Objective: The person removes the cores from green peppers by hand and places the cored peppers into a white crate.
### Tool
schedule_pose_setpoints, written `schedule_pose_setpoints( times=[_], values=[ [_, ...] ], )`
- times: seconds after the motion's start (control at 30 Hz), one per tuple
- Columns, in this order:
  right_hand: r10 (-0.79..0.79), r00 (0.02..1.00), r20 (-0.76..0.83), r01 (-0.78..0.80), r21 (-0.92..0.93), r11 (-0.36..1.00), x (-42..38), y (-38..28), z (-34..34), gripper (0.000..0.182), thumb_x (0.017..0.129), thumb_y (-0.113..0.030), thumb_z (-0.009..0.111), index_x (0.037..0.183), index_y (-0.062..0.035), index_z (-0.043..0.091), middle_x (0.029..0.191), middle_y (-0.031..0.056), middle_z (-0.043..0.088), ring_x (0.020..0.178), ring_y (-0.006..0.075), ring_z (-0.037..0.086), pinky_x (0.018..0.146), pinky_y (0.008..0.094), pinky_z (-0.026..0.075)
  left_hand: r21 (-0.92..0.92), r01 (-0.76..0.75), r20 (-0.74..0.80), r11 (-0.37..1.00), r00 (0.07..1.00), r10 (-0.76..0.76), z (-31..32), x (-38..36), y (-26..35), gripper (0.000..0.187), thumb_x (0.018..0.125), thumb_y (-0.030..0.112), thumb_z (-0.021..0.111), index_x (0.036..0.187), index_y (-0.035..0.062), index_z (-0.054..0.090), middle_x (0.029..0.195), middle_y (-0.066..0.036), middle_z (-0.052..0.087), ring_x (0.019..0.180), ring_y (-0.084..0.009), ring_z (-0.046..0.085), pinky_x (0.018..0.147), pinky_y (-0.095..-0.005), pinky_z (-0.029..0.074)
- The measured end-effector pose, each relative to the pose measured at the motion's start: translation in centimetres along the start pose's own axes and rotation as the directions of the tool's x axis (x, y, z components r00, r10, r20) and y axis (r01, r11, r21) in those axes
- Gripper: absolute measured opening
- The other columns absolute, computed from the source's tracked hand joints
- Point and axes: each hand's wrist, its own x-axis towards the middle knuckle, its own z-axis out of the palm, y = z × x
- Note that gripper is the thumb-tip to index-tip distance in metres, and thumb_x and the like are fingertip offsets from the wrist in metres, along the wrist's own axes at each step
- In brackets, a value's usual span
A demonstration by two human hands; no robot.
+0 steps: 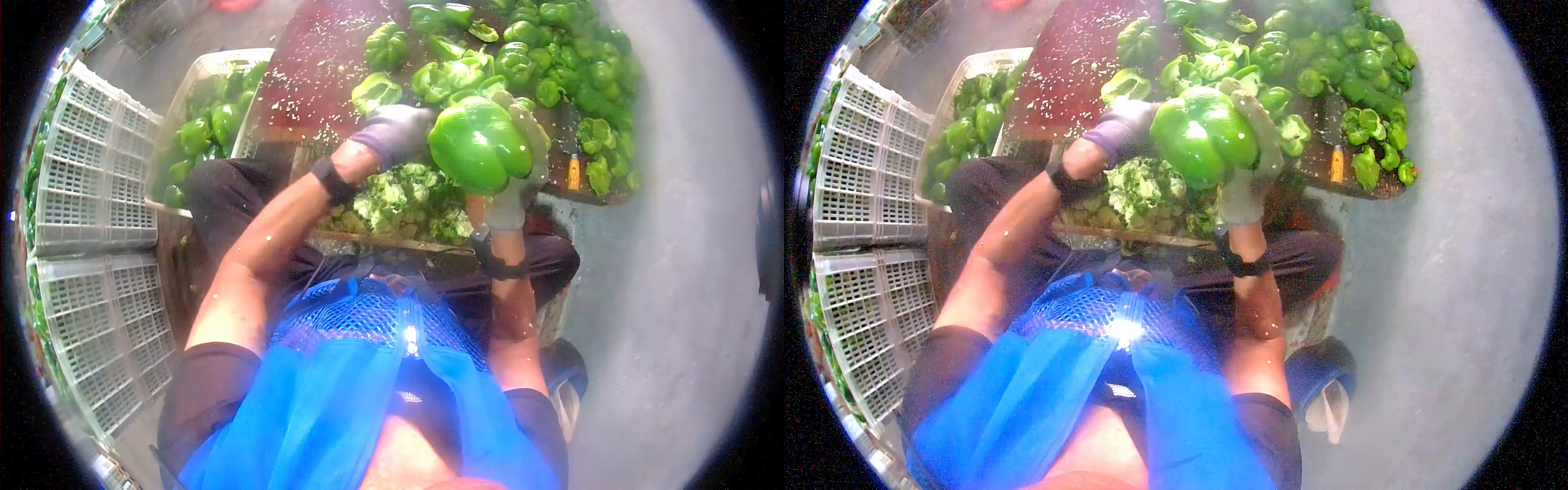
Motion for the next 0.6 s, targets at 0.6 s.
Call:
schedule_pose_setpoints(
  times=[0.6],
  values=[
    [-0.078, 0.967, 0.244, 0.162, -0.345, 0.925, -4.1, -2.6, -0.8, 0.037, 0.084, -0.018, 0.055, 0.118, -0.0033, 0.061, 0.123, 0.0173, 0.057, 0.117, 0.0307, 0.053, 0.100, 0.0408, 0.040, -0.798, 0.223, 0.247, -0.560, 0.968, 0.033, 0.1, -10.9, 3.6, 0.029, 0.083, 0.025, 0.068, 0.100, 0.0014, 0.068, 0.091, -0.008, 0.071, 0.073, -0.0143, 0.067, 0.067, -0.0276, 0.055]
  ],
)
